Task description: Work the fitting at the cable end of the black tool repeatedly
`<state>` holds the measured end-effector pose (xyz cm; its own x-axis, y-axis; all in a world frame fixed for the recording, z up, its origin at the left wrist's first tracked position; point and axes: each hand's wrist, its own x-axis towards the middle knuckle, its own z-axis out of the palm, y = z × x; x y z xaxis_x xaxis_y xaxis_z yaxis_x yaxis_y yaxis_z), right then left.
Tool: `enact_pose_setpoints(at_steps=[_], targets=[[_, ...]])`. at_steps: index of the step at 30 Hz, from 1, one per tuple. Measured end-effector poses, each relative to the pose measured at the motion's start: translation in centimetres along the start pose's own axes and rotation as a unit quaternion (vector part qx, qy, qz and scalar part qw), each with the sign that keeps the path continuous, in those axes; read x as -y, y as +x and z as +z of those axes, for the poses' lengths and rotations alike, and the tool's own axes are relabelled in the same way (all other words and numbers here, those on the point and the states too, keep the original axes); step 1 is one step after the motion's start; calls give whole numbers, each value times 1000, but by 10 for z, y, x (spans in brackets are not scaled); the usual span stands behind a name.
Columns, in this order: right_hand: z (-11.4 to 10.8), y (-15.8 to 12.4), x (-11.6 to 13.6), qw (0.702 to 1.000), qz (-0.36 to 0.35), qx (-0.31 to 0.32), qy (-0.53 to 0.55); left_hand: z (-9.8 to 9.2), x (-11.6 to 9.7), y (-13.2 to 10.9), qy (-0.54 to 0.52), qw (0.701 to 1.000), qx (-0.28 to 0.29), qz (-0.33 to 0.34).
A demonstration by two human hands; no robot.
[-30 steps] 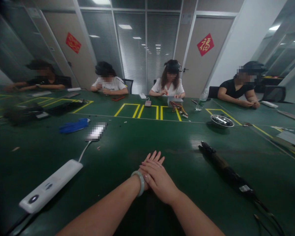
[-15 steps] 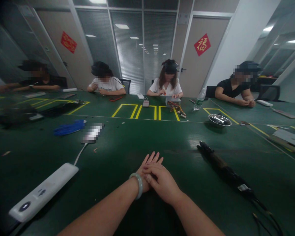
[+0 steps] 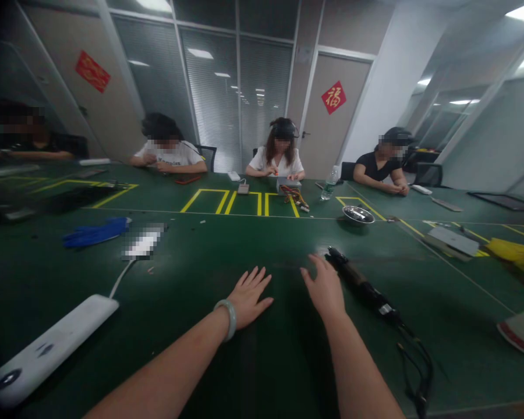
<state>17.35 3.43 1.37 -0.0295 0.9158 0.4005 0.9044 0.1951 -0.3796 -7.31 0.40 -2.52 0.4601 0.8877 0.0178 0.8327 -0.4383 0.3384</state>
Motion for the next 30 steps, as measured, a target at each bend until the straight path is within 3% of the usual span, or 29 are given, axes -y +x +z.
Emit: enact_pose_setpoints(at_steps=[3,6,8,11,17,20,25,30], targets=[[-23,-8,-68,978,128,-37,-160,-4,0,-1,-13,1000,16,4],[-44,-28,-123,952,202,10,-229,-4,0,-1,-13,1000,11,6],[-53,-39,-143,950,218,46,-220,-4,-1,-1,-9,1000,-5,7],[-60,-46,-151,959,206,54,-189,-3,-1,-1,-10,1000,-18,12],[-62,-45,-131,972,157,20,-173,-2,-1,-1,-31,999,-29,2],[-62,-47,-109,981,85,12,-174,-5,-3,1,-53,997,-59,-22],[-47,-39,-40,988,-78,34,-133,-21,-14,-4,-53,977,-208,-16],[2,-21,38,970,-202,113,-72,-37,-24,-14,-41,957,-287,22]])
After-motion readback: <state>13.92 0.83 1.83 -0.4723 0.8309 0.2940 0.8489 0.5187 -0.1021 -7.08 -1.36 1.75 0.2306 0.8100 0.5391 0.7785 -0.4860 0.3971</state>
